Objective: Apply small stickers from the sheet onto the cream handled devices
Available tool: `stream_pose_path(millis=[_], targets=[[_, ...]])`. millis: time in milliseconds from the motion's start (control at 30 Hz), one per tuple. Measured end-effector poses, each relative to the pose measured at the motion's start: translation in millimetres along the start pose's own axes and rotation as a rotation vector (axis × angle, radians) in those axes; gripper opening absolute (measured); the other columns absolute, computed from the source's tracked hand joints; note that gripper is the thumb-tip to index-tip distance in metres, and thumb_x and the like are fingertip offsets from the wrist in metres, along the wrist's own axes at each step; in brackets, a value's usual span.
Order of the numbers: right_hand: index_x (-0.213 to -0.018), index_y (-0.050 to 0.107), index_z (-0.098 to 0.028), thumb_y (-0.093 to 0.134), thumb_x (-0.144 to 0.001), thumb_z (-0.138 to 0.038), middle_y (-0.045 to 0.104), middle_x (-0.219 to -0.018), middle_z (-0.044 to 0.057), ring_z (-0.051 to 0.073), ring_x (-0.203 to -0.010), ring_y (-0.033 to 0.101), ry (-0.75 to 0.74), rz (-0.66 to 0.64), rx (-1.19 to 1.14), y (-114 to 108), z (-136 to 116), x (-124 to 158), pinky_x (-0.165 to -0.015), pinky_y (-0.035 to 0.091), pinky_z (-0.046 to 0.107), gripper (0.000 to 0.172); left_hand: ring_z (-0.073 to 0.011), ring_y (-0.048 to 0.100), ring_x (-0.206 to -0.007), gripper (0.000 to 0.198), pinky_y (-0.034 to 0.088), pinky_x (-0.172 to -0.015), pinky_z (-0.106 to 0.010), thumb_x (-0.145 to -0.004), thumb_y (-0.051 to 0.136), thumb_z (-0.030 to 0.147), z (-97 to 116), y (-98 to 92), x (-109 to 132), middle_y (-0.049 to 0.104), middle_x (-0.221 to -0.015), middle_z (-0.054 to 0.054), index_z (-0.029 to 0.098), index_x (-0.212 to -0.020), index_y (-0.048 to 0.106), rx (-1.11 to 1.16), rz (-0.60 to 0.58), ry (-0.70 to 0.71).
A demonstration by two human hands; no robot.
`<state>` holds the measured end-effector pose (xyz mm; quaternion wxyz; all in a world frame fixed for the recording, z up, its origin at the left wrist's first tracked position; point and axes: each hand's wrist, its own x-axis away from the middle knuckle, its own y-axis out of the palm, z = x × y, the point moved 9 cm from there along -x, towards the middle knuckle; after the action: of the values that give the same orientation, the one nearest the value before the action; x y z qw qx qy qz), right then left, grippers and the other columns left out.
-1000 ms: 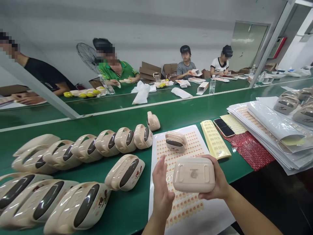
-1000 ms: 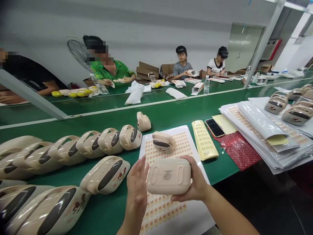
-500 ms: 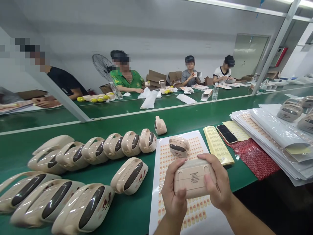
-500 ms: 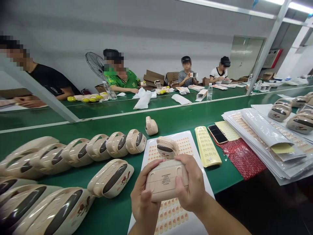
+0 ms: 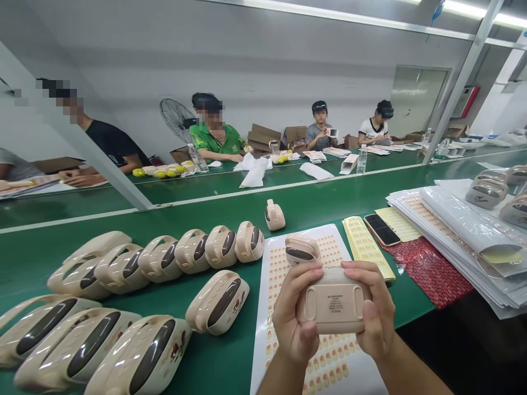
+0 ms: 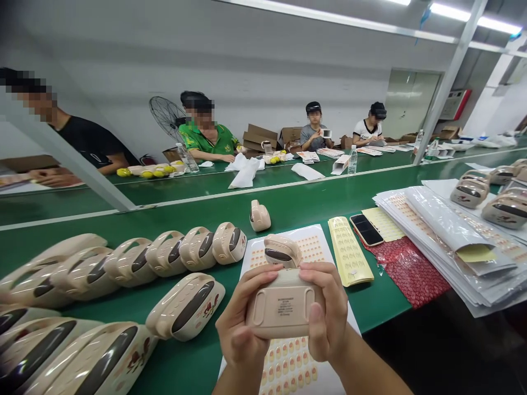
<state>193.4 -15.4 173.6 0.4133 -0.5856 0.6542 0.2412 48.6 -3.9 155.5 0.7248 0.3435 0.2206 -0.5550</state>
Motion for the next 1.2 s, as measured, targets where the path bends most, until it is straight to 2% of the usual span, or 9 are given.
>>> stream_pose_path(millis=[333,500,567,700,800,900,1067,1133,1200], targets=[[-0.109,0.051,-0.022,0.028,-0.088,-0.024,0.053,-0.101,0.008,0.023,-0.094,0.051,-0.006,0.029,0.027,3.4,27.5,2.9,-0.081,0.044,0.042,0.030,-0.0252,0.057,-0.087,0.037,0.044,-0.077,-0.037,-0.085,0.043,0.048,-36.7,0.7,3.1,0.065,-0.089,-0.007,0.022,-0.086,0.069,-0.017,0.089,-0.119],[-0.114,0.051,-0.024,0.027,-0.092,-0.032,0.052,-0.111,0.007,0.023,-0.103,0.049,-0.020,-0.045,-0.042,9.9,24.9,9.9,-0.088,0.042,0.041,0.033,-0.0235,0.055,-0.096,0.040,0.046,-0.081,-0.036,-0.089,0.033,0.042,-21.0,-0.1,11.3,0.061,-0.106,-0.007,0.022,-0.108,0.062,-0.050,-0.078,0.172],[-0.118,0.049,-0.025,0.027,-0.093,-0.038,0.048,-0.120,0.006,0.024,-0.111,0.045,0.043,-0.027,-0.063,10.8,28.7,14.5,-0.095,0.038,0.042,0.036,-0.0241,0.054,-0.098,0.041,0.046,-0.083,-0.038,-0.090,0.033,0.042,-12.1,-3.6,13.4,0.058,-0.110,-0.009,0.020,-0.113,0.059,-0.089,-0.104,0.272],[-0.129,0.037,-0.026,0.041,-0.089,-0.042,0.043,-0.129,0.007,0.023,-0.111,0.048,0.392,-0.033,-0.235,21.4,57.2,29.3,-0.091,0.044,0.038,0.043,-0.0244,0.053,-0.100,0.035,0.045,-0.085,-0.040,-0.088,0.039,0.034,-4.0,-7.7,13.0,0.056,-0.112,-0.010,0.019,-0.115,0.057,-0.209,-0.113,0.332],[-0.123,0.042,-0.024,0.045,-0.088,-0.040,0.050,-0.121,0.008,0.021,-0.101,0.055,0.543,-0.082,-0.304,30.1,69.1,37.0,-0.081,0.050,0.034,0.038,-0.0217,0.055,-0.098,0.028,0.047,-0.084,-0.036,-0.086,0.043,0.023,-10.1,-5.4,12.5,0.058,-0.107,-0.008,0.021,-0.111,0.057,-0.319,-0.121,0.249],[-0.118,0.045,-0.025,0.044,-0.089,-0.036,0.053,-0.116,0.007,0.021,-0.100,0.055,0.526,-0.039,-0.231,25.0,70.5,36.7,-0.082,0.050,0.034,0.032,-0.0242,0.052,-0.107,0.027,0.044,-0.091,-0.041,-0.082,0.053,0.027,-28.6,-6.2,14.7,0.056,-0.112,-0.008,0.025,-0.108,0.054,-0.416,-0.106,0.019],[-0.111,0.051,-0.024,0.048,-0.086,-0.036,0.049,-0.121,0.007,0.026,-0.119,0.042,0.387,0.087,-0.153,13.8,66.0,40.9,-0.100,0.035,0.047,0.028,-0.0290,0.050,-0.113,0.060,0.046,-0.088,-0.044,-0.068,0.069,0.046,-56.8,-8.0,29.1,0.048,-0.124,-0.010,0.028,-0.120,0.044,-0.294,-0.145,-0.370],[-0.112,0.051,-0.024,0.049,-0.084,-0.041,0.046,-0.127,0.008,0.028,-0.122,0.039,0.486,0.121,-0.274,13.3,76.2,48.9,-0.100,0.035,0.049,0.033,-0.0290,0.048,-0.116,0.058,0.045,-0.091,-0.044,-0.067,0.071,0.044,-48.1,-10.2,30.4,0.046,-0.126,-0.010,0.028,-0.116,0.045,-0.276,-0.149,-0.273],[-0.119,0.046,-0.025,0.050,-0.082,-0.048,0.045,-0.130,0.009,0.030,-0.120,0.043,0.724,0.062,-0.488,24.8,92.2,61.9,-0.095,0.041,0.048,0.045,-0.0294,0.043,-0.121,0.060,0.040,-0.097,-0.045,-0.065,0.075,0.036,-25.1,-13.4,34.3,0.042,-0.129,-0.010,0.028,-0.116,0.045,-0.365,-0.151,0.018]])
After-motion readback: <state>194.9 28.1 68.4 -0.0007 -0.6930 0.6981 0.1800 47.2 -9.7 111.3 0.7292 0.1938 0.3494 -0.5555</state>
